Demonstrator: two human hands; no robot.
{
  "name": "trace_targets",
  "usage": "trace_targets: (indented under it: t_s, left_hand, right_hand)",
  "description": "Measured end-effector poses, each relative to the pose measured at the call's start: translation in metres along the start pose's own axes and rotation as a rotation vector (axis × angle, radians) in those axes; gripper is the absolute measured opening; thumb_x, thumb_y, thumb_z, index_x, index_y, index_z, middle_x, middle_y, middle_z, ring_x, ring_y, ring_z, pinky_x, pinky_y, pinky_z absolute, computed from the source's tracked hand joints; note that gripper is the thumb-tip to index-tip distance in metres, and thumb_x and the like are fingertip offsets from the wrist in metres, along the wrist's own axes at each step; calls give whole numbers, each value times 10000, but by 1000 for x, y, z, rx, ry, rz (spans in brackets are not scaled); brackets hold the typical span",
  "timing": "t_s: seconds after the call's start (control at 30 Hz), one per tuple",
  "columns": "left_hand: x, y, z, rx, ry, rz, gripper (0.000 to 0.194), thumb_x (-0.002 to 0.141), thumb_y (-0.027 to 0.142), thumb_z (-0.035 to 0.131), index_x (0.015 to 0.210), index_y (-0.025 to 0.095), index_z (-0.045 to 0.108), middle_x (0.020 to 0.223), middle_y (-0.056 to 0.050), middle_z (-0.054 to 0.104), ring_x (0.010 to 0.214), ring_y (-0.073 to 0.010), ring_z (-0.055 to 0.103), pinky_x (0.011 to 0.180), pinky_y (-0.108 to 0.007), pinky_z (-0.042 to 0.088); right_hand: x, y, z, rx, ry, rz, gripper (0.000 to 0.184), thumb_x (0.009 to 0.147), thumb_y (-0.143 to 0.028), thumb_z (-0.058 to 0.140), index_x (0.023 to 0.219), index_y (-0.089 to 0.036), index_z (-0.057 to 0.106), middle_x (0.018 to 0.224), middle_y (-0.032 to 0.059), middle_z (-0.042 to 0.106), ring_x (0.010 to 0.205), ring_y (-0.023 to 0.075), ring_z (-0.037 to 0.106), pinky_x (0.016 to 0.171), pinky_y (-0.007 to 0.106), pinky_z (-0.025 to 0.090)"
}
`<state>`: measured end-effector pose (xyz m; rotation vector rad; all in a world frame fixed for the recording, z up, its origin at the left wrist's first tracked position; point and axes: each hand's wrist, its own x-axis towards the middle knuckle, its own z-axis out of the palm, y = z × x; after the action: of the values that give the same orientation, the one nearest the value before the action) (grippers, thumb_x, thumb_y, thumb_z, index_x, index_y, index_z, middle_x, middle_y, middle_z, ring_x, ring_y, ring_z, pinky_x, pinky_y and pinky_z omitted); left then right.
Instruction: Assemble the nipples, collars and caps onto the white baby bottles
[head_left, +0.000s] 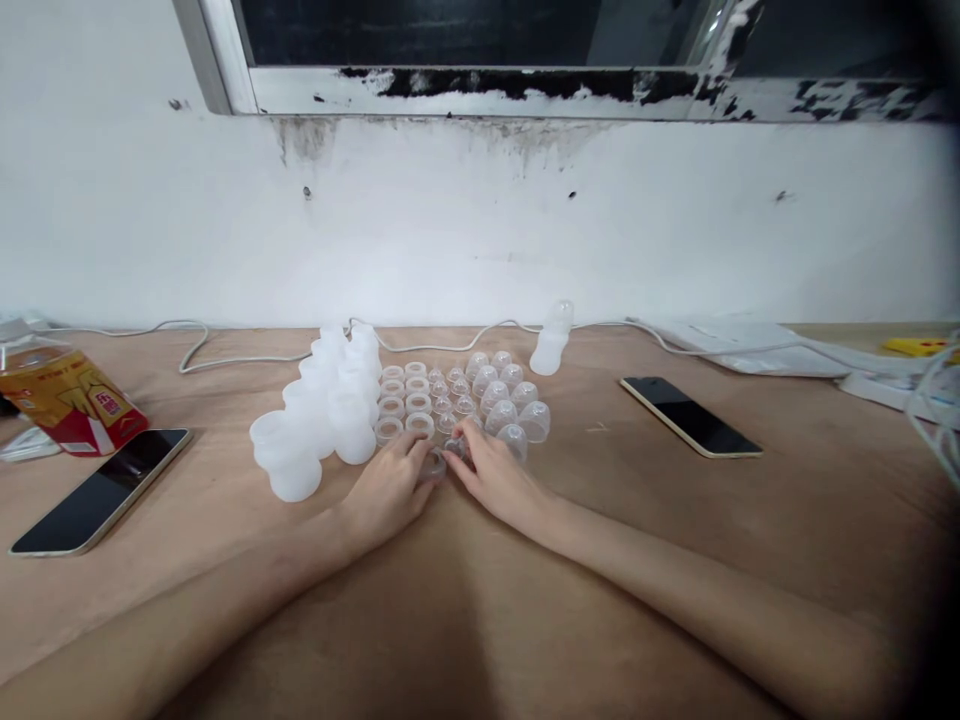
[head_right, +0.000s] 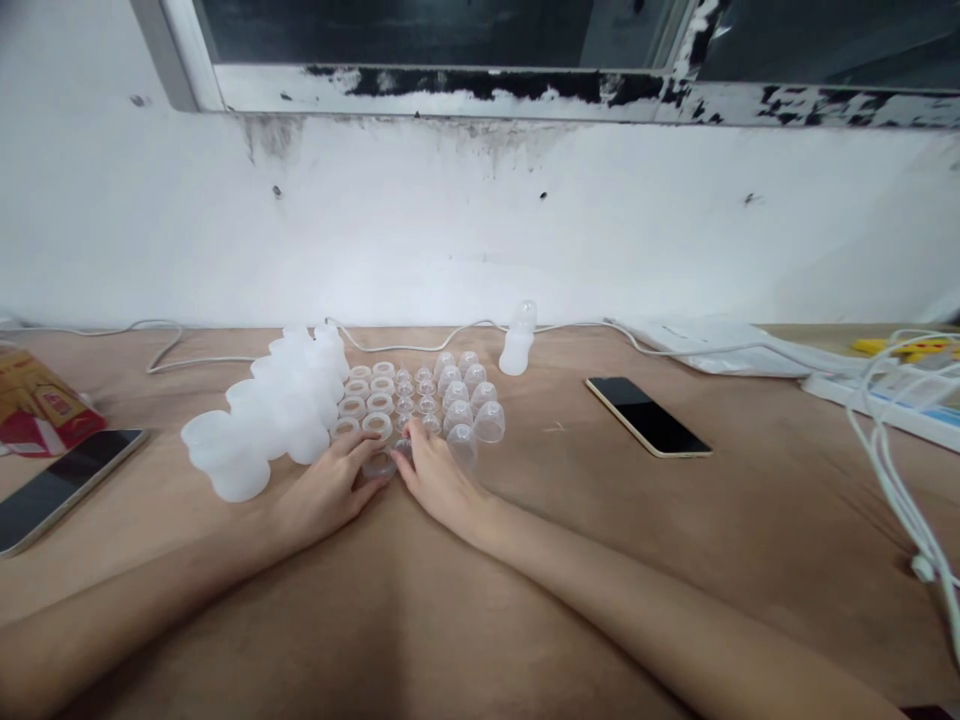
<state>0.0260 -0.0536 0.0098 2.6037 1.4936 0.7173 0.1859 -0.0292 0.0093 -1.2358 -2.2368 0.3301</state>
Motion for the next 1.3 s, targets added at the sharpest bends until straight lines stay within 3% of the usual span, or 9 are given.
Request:
trace_targets:
  t_s: [0.1,0.4,0.7,1.07,1.17,1.3]
  left_hand:
    - [1,3,2,160,56,66,266,777,178,410,1038,140,450,1153,-128,413,1039,-237,418,850,-401,384]
    - [2,4,-4,391,-4,109,223,779,140,370,927,75,522,1031,-153,467,958,-260,436,776,-394,416]
    - [2,6,0,392,41,99,255,786,239,395,945,81,518,1076,-158,461,951,-260,436,790,-400,406]
    - [1,8,2,341,82,70,318,799,290,386,1012,77,488,1120,-188,462,996,-277,444,793,-419,400]
    - [4,13,-12,407,122,110,362,798,280,390,1098,86,451,1191,-187,424,1058,-292,415,822,-423,378]
    - [9,6,-53,633,89,84,553,677,233,564,1191,134,386,1305,-174,305,1201,-340,251,939,-487,237]
  right_hand:
    - [0,1,1,-79,17,-20,168,815,-228,360,955,-151,410,852,86,552,741,181,535,650,302,406]
    - [0,4,1,-226,-9,45,160,799,-182,340,917,-112,420,903,141,541,814,214,549,692,320,423]
    - [1,5,3,-250,-17,26,297,806,-160,332,1090,-90,384,1003,167,537,910,237,542,722,337,429]
    - [-1,8,5,-208,12,-7,349,802,-165,342,1146,-107,359,1020,159,531,903,230,546,727,348,436]
    - [-2,5,4,-210,8,-13,367,807,-175,331,1166,-96,338,1040,167,515,909,235,545,731,355,439]
    - [-3,1,1,-226,11,-17,424,805,-196,334,1206,-66,290,1076,194,479,974,264,512,736,372,442]
